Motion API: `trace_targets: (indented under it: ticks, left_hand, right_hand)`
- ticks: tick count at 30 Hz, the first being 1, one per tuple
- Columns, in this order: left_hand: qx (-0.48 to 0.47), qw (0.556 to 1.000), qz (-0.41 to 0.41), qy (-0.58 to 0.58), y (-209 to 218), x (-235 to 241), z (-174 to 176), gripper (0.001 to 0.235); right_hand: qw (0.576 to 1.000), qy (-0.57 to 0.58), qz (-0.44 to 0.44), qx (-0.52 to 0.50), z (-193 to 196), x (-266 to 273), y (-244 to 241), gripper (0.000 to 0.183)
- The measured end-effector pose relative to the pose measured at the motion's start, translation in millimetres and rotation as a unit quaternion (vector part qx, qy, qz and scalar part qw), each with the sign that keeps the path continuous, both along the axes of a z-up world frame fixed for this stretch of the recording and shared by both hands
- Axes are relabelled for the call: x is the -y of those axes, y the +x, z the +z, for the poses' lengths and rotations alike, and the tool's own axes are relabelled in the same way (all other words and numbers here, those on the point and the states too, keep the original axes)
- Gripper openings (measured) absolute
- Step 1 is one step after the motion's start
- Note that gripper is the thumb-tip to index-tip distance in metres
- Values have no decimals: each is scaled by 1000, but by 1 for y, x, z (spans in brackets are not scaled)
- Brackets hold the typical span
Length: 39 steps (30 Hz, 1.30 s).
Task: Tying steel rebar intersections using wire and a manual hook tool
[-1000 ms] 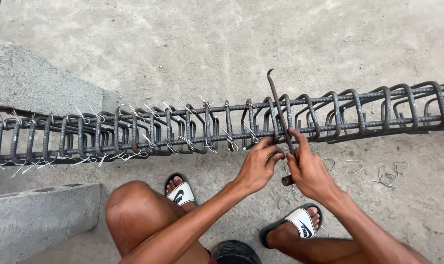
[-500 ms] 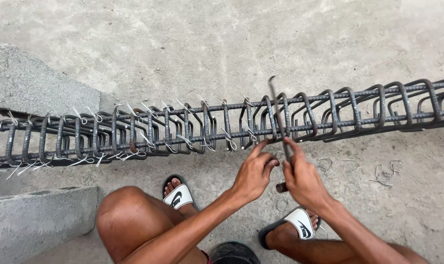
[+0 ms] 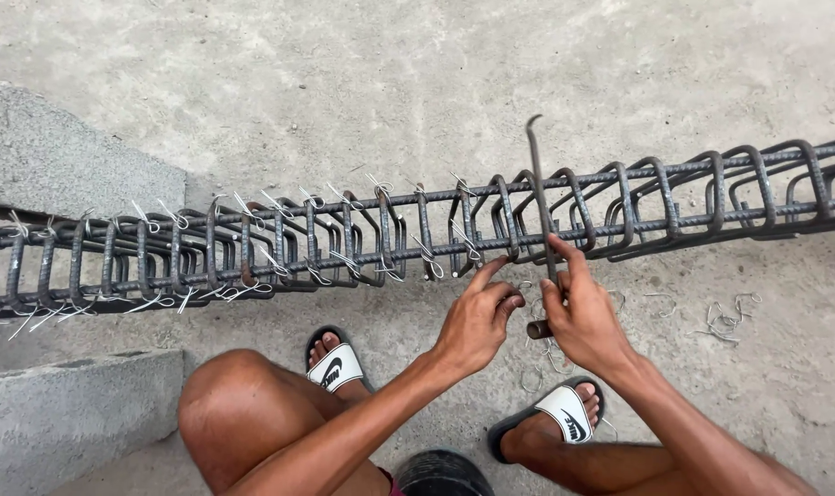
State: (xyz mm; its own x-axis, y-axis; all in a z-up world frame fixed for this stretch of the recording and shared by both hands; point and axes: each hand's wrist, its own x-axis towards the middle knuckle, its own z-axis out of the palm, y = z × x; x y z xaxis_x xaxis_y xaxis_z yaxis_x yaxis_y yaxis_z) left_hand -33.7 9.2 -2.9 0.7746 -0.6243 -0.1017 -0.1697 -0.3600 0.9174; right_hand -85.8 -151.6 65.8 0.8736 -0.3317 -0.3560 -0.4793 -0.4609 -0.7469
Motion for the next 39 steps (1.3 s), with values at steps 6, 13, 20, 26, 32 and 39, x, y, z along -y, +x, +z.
trace_targets:
  ticks: [6,13,20,26,32,39]
  left_hand:
    - [16,1000,1,3,3,1,4,17]
    - [24,1000,8,7,6,1,-7,20]
    - [17,1000,2,13,4,0,-3,22]
    - [45,998,31,9,-3,-2,3,21]
    - [138,987,58,-51,-11,-5,2,20]
    - [169,974,72,-134,-8,-9,22,18]
  right_hand:
    - [999,38,36,-12,9,-11,11,60]
    - [997,76,6,12,2,-19,14,60]
    - [997,69,17,15,-23,-7,9,58]
    - [996,86,25,13,-17,-14,7,58]
    - [996,62,69,11,-13,-10,5,60]
    - [990,128,48,16,-17,-14,5,59]
